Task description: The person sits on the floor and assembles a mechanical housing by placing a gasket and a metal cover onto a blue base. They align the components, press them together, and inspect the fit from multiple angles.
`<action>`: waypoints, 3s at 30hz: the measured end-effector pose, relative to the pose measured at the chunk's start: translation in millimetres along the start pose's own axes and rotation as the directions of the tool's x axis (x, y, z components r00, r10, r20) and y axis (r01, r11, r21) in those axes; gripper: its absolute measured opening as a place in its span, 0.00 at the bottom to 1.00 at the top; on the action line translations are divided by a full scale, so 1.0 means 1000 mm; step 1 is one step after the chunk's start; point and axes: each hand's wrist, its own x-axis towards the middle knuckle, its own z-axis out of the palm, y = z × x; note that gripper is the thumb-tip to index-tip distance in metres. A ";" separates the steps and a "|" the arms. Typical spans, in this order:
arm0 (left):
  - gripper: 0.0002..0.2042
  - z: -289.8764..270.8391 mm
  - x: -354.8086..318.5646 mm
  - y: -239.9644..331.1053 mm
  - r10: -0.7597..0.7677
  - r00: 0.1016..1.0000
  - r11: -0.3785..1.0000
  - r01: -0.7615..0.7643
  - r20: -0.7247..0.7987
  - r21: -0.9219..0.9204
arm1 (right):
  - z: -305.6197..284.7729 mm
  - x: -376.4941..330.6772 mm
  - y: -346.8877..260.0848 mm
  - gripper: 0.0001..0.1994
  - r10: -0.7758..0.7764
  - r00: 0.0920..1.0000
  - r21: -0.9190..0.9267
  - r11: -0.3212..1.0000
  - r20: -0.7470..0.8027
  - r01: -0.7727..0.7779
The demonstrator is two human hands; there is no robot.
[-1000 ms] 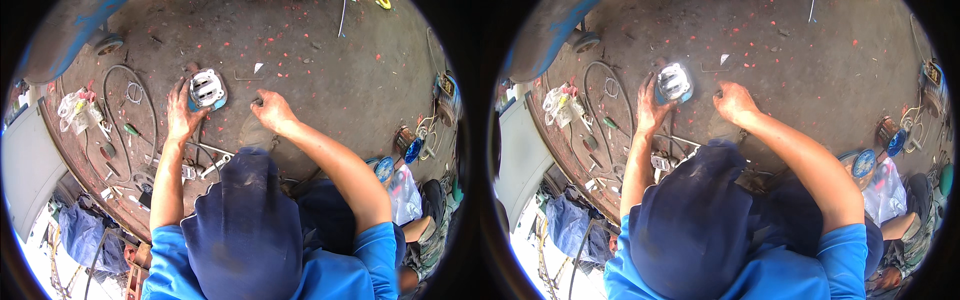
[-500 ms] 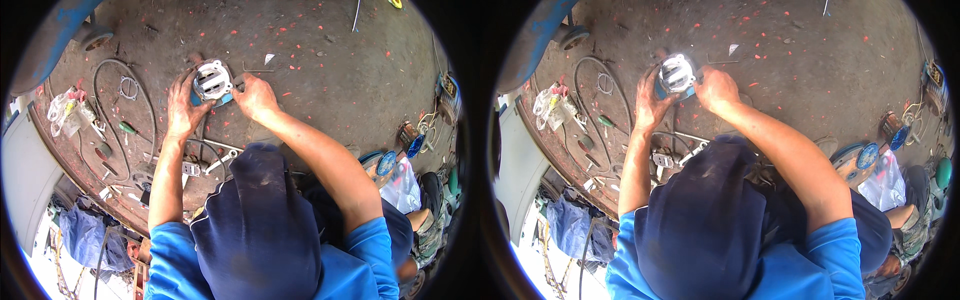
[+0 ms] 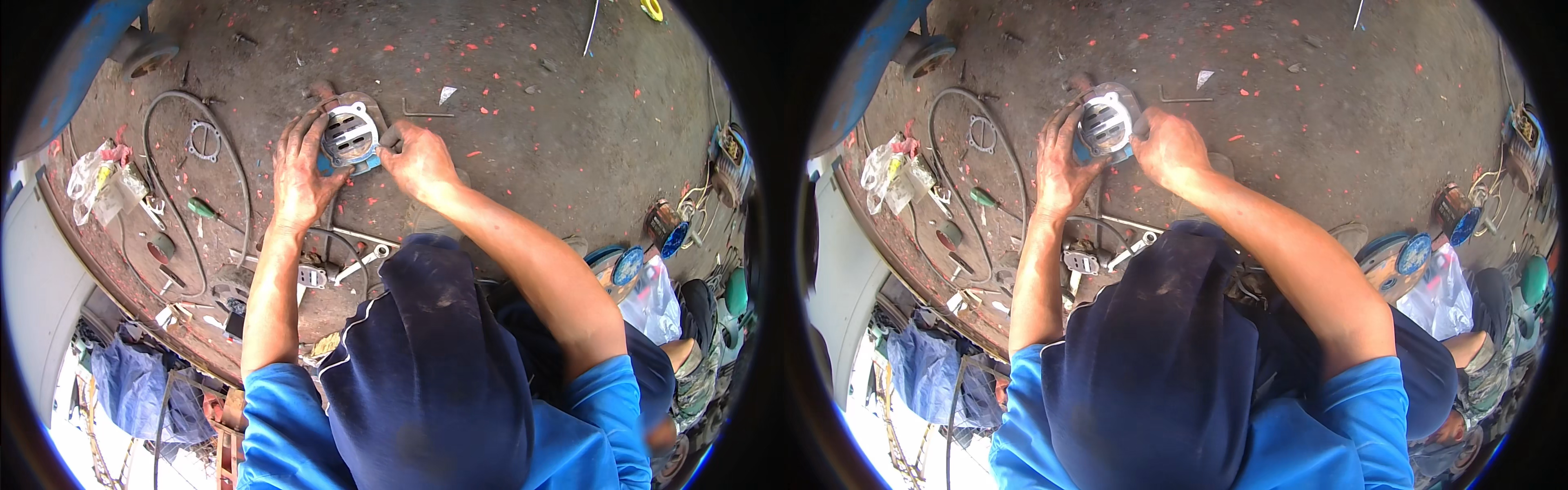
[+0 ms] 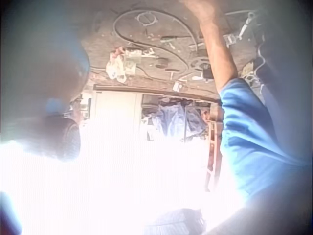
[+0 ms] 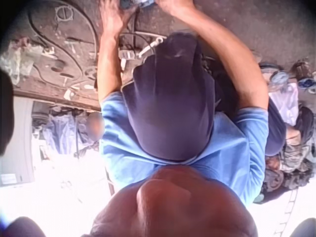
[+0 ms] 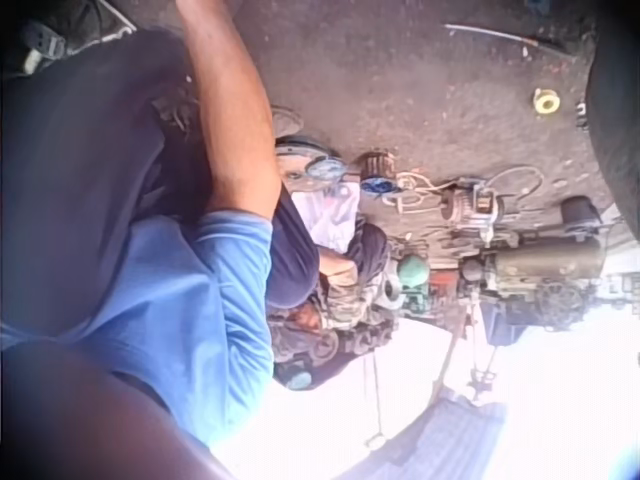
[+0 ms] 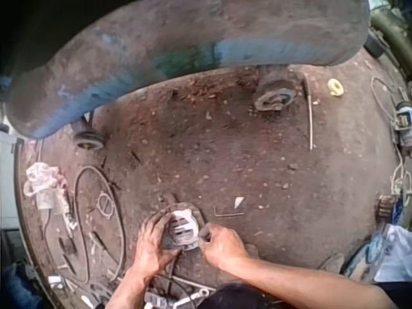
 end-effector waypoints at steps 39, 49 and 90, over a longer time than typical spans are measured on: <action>0.46 0.012 -0.014 -0.037 -0.439 0.897 0.721 0.322 -0.045 -0.613 | -0.011 0.028 -0.047 0.11 -0.396 0.911 -0.648 0.667 0.110 0.368; 0.46 0.013 -0.017 -0.036 -0.440 0.897 0.736 0.325 -0.054 -0.594 | -0.012 0.026 -0.055 0.12 -0.368 0.918 -0.646 0.667 0.147 0.371; 0.45 0.011 -0.022 -0.036 -0.467 0.884 0.705 0.366 -0.010 -0.608 | -0.005 0.027 -0.064 0.12 -0.426 0.898 -0.644 0.657 0.112 0.392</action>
